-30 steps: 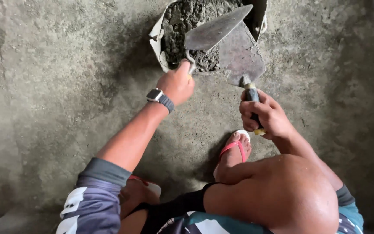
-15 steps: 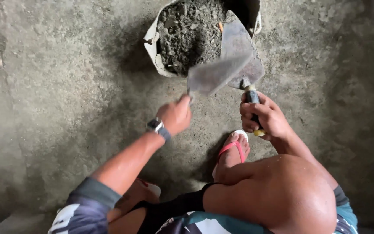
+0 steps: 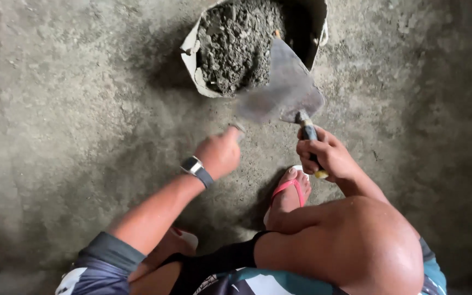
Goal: The person scoops wet concrete from a pile on the floor into a bucket using a trowel. They repeatedly gather the material and transfer it into the container, occasionally using a second trowel to assist in the process.
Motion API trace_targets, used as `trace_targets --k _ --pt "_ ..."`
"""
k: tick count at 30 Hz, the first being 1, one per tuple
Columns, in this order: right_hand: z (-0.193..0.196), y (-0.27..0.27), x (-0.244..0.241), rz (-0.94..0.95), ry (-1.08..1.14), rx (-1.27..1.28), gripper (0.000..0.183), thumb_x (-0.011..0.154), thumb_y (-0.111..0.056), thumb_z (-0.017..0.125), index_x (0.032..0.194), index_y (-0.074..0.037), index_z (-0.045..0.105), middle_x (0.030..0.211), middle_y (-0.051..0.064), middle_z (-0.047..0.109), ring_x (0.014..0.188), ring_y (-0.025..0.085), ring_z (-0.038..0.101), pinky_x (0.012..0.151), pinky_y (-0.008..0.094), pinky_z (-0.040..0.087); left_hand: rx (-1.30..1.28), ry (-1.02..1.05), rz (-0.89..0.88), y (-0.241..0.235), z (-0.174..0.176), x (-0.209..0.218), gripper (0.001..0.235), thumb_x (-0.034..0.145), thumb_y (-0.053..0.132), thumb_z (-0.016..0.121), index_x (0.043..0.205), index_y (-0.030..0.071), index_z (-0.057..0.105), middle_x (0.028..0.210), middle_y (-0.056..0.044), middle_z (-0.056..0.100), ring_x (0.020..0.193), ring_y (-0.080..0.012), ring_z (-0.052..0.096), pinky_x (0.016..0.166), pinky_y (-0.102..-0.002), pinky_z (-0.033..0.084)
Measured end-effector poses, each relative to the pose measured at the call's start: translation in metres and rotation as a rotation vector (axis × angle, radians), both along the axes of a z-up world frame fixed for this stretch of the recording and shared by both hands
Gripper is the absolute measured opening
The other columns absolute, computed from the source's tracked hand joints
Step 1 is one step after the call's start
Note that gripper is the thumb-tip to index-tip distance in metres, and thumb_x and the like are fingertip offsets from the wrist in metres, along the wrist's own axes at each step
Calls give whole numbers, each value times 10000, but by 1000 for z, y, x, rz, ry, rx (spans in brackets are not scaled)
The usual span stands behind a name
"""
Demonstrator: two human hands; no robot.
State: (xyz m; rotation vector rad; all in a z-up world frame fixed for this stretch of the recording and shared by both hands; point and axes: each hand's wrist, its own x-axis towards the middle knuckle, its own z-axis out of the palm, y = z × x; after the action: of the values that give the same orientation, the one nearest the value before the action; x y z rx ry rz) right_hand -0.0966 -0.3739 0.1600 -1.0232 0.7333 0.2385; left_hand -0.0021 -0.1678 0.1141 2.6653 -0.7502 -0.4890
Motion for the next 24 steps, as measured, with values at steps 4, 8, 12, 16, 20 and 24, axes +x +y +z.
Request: trace_targets --k 4,8,12,16,20,24 --pt "-6 2 7 78 -49 -29 140 746 15 505 857 90 461 503 99 322 303 135 325 275 310 311 -65 303 -96 -17 -20 2 211 777 162 422 982 128 455 650 -123 633 623 -345 655 531 -482 523" --pt "-6 5 5 61 -72 -49 133 759 12 506 864 79 459 490 118 350 301 139 350 270 313 331 -91 360 32 -26 -13 21 236 811 185 418 1044 152 416 703 -156 636 696 -374 651 601 -501 524" --pt "5 6 9 42 -78 -63 139 735 8 486 856 73 464 489 96 341 284 153 345 267 323 325 -69 302 -218 -15 -11 0 342 798 179 414 1129 93 414 716 -198 634 661 -380 654 601 -510 518" --pt "-1 12 10 77 -93 -85 115 750 8 488 838 71 452 425 100 323 276 150 310 267 294 294 -48 214 -61 -19 -15 25 247 805 149 419 1041 84 445 644 -176 626 632 -370 651 562 -488 518" --pt "-1 3 10 11 -113 -71 126 753 4 480 870 38 448 478 105 336 303 147 339 278 318 324 -12 275 -173 -6 -23 -4 297 806 185 430 1094 111 446 622 -150 633 635 -358 660 553 -485 523" --pt "-5 8 12 30 -106 -68 79 762 10 481 823 46 447 477 98 313 306 151 316 291 303 313 44 268 -138 -7 -24 7 305 818 182 424 1119 131 435 598 -136 624 643 -362 658 563 -492 519"
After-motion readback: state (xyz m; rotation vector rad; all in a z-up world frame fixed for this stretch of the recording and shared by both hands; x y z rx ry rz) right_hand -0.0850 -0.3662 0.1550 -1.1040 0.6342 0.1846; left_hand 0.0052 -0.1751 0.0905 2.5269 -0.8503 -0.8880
